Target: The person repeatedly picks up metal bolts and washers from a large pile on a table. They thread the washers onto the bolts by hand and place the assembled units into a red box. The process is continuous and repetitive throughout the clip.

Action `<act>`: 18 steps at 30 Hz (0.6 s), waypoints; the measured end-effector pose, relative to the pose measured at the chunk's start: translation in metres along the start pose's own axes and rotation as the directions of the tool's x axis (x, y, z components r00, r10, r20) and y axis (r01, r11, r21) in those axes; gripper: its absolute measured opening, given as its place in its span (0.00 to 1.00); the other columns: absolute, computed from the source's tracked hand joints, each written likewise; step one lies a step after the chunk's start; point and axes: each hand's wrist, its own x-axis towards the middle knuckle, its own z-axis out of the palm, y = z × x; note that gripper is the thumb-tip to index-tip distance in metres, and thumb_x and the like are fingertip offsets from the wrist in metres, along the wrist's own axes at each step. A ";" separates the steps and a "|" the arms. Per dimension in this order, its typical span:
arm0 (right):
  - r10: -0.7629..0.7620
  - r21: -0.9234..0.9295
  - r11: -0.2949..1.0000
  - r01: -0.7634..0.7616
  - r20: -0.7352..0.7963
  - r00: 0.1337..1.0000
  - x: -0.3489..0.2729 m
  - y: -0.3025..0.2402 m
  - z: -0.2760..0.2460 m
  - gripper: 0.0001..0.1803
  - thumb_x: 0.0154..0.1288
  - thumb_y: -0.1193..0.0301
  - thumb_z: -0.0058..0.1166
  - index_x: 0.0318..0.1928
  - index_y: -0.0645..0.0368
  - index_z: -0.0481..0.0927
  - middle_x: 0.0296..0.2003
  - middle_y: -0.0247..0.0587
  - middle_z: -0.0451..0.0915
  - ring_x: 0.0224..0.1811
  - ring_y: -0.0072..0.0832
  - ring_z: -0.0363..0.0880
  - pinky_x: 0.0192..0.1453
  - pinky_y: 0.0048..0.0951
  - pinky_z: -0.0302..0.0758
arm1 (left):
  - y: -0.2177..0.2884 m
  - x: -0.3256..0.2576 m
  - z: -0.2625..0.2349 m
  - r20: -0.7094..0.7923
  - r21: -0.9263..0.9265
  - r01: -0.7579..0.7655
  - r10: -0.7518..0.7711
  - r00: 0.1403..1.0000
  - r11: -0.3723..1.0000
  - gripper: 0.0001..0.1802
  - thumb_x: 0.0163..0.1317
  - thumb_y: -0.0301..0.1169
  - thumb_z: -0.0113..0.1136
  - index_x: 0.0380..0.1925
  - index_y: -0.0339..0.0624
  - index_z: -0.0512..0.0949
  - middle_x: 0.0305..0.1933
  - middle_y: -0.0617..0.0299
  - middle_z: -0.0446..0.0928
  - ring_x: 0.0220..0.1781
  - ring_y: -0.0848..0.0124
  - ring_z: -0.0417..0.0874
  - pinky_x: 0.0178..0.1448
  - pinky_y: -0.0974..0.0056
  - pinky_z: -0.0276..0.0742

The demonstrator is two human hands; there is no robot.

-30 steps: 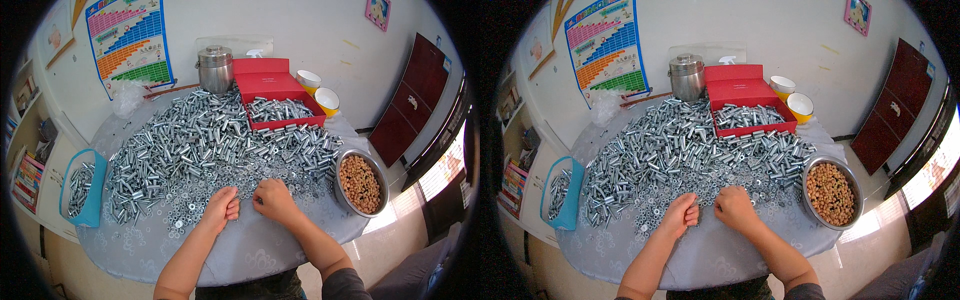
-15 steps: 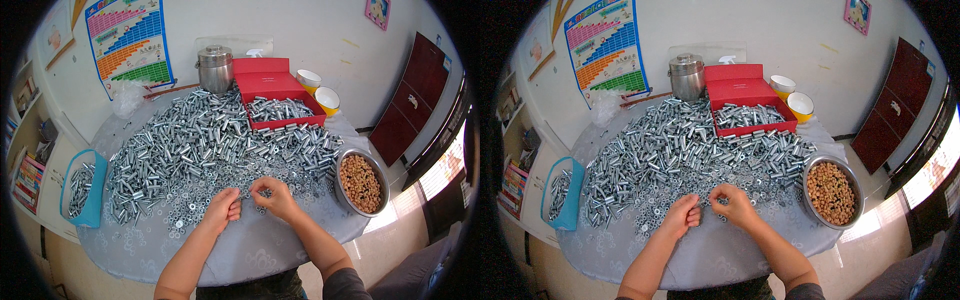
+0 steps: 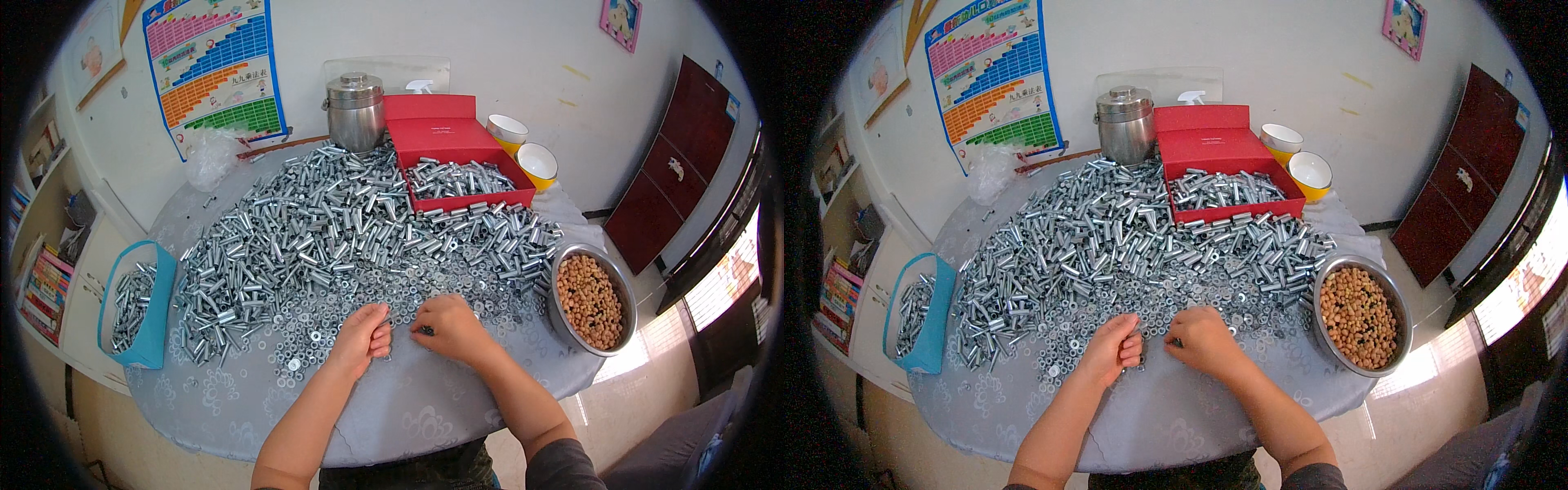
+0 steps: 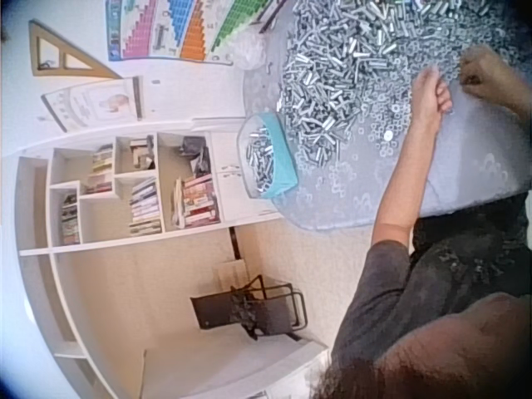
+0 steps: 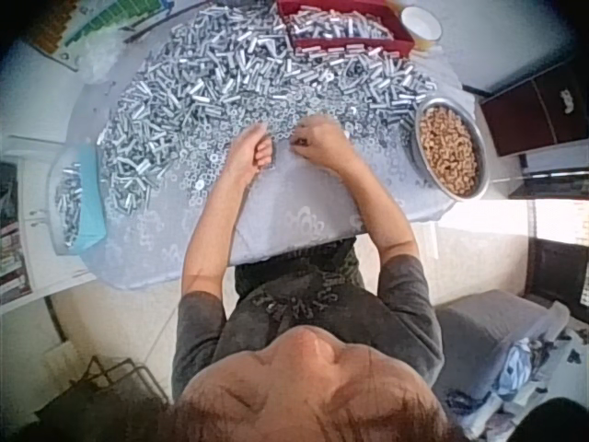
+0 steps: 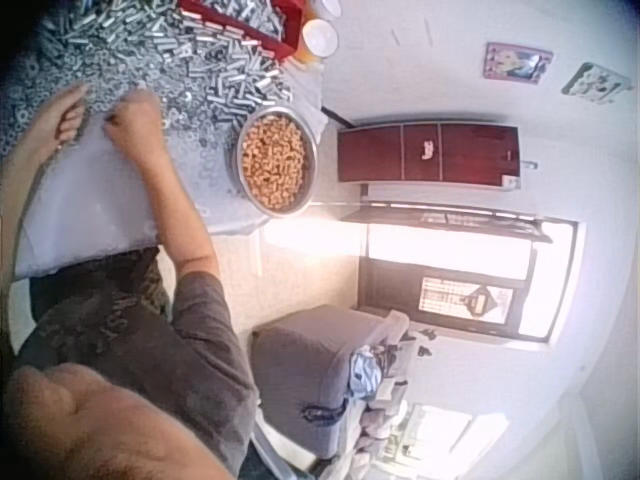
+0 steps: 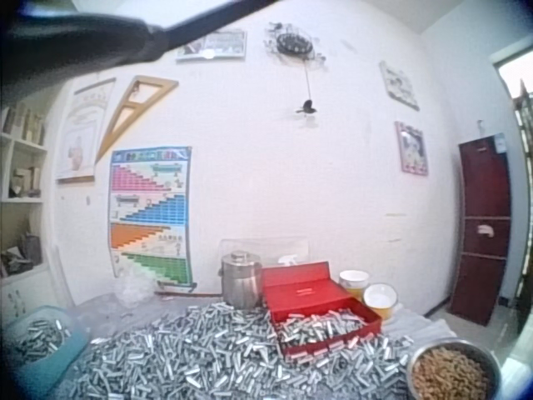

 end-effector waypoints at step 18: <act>0.430 0.814 0.439 -0.381 0.182 0.884 0.003 -0.002 0.009 0.07 0.57 0.71 0.56 0.35 0.61 0.80 0.28 0.28 0.77 0.31 0.14 0.71 0.35 0.16 0.68 | 0.001 -0.002 0.005 0.042 0.058 0.097 -0.100 0.994 0.994 0.10 0.63 0.37 0.49 0.26 0.48 0.63 0.16 0.74 0.55 0.15 0.84 0.52 0.16 0.77 0.48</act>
